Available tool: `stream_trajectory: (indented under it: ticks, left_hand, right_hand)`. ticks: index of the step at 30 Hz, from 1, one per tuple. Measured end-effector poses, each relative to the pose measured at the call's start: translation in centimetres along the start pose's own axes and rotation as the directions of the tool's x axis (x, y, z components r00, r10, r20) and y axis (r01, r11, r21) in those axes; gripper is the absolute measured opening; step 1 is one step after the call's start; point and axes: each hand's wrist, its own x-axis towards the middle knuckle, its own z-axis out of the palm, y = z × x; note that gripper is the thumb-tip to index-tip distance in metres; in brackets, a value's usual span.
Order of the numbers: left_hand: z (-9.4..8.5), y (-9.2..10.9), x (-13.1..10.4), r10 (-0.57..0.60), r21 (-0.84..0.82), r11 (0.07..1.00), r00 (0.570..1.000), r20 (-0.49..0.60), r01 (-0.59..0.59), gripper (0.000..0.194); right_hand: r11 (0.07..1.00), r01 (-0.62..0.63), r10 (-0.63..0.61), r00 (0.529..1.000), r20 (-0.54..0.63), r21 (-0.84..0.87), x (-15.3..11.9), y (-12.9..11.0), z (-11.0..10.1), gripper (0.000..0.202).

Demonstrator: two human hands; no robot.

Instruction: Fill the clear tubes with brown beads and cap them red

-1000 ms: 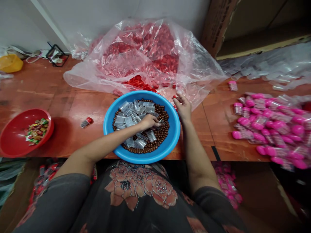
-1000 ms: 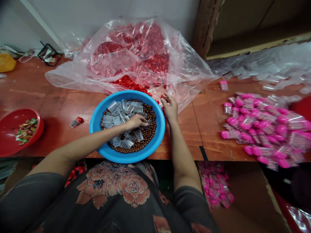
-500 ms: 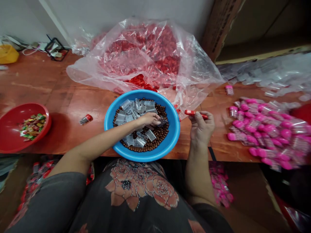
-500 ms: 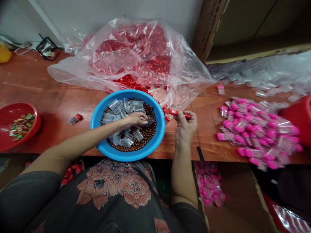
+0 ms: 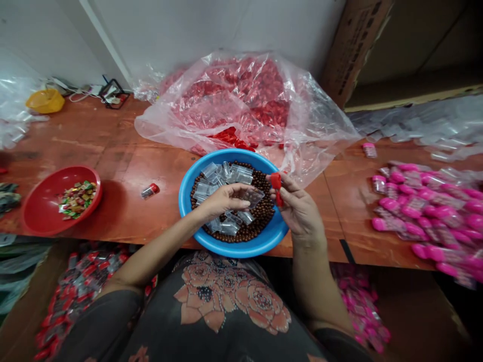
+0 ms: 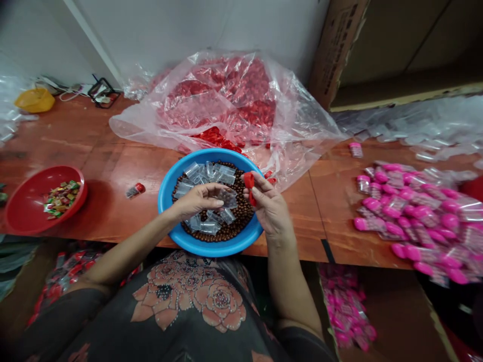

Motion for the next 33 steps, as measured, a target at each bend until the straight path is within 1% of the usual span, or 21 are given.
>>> stream_trajectory:
  ticks: [2,4,8,11,13,16,18,20,23,26,28,30,32,33]
  left_hand:
    - [-0.3,-0.4,-0.4,0.021,0.042,0.999,0.999,-0.042,-0.019,0.044]
    - [-0.4,-0.6,-0.9,0.064,0.075,0.995,0.996,-0.062,-0.059,0.042]
    - [-0.4,-0.6,-1.6,0.141,0.144,0.981,0.989,-0.045,-0.133,0.041]
    - [-0.5,-0.7,-1.9,0.165,0.192,0.97,0.985,-0.053,-0.153,0.04]
    - [-0.5,-0.8,-2.0,0.191,0.227,0.959,0.979,-0.064,-0.172,0.039]
    - [-0.5,-0.7,-2.2,0.238,0.308,0.93,0.967,-0.091,-0.2,0.037]
    - [-0.5,-0.5,-2.5,0.273,0.404,0.892,0.953,-0.129,-0.201,0.033]
    - [-0.5,-0.3,-2.8,0.31,0.502,0.843,0.937,-0.161,-0.192,0.03]
    - [-0.4,-0.4,-3.1,0.352,0.574,0.794,0.92,-0.17,-0.198,0.029]
    - [-0.4,-0.9,-3.3,0.383,0.584,0.784,0.905,-0.185,-0.213,0.029]
    - [-0.3,-1.1,-3.5,0.388,0.587,0.784,0.898,-0.208,-0.203,0.03]
    - [0.0,-1.1,-3.7,0.382,0.592,0.786,0.894,-0.234,-0.181,0.031]
    - [0.2,-1.1,-3.9,0.377,0.581,0.795,0.892,-0.25,-0.173,0.031]
    - [0.3,-1.1,-4.0,0.376,0.555,0.811,0.891,-0.254,-0.184,0.031]
  right_hand:
    - [0.999,-0.03,0.031,0.999,0.035,-0.022,-0.1,0.1,0.7,0.04]
    - [0.997,-0.024,0.028,0.998,0.051,-0.077,-0.3,0.4,1.3,0.041]
    - [0.981,0.05,-0.044,0.998,0.038,-0.185,-1.1,1.1,2.3,0.04]
    - [0.93,0.144,-0.123,0.989,0.083,-0.339,-1.8,1.1,2.9,0.035]
    - [0.842,0.251,-0.202,0.968,0.152,-0.477,-2.2,0.8,3.2,0.036]
    - [0.639,0.415,-0.293,0.91,0.294,-0.648,-2.6,0.3,3.5,0.043]
    - [0.498,0.491,-0.294,0.871,0.393,-0.715,-2.8,0.1,3.6,0.051]
    - [0.38,0.542,-0.271,0.84,0.471,-0.75,-2.8,0.1,3.5,0.056]
    - [0.229,0.586,-0.256,0.806,0.533,-0.777,-2.6,0.1,3.4,0.06]
    - [0.082,0.619,-0.225,0.775,0.59,-0.781,-2.4,0.2,3.3,0.06]
    - [-0.001,0.639,-0.208,0.752,0.625,-0.769,-2.3,0.4,3.6,0.06]
    - [-0.057,0.635,-0.236,0.741,0.629,-0.77,-2.3,0.8,4.0,0.066]
    - [-0.089,0.613,-0.301,0.735,0.608,-0.785,-2.2,1.4,4.5,0.073]
    - [-0.097,0.606,-0.336,0.726,0.6,-0.789,-2.2,1.7,4.8,0.072]
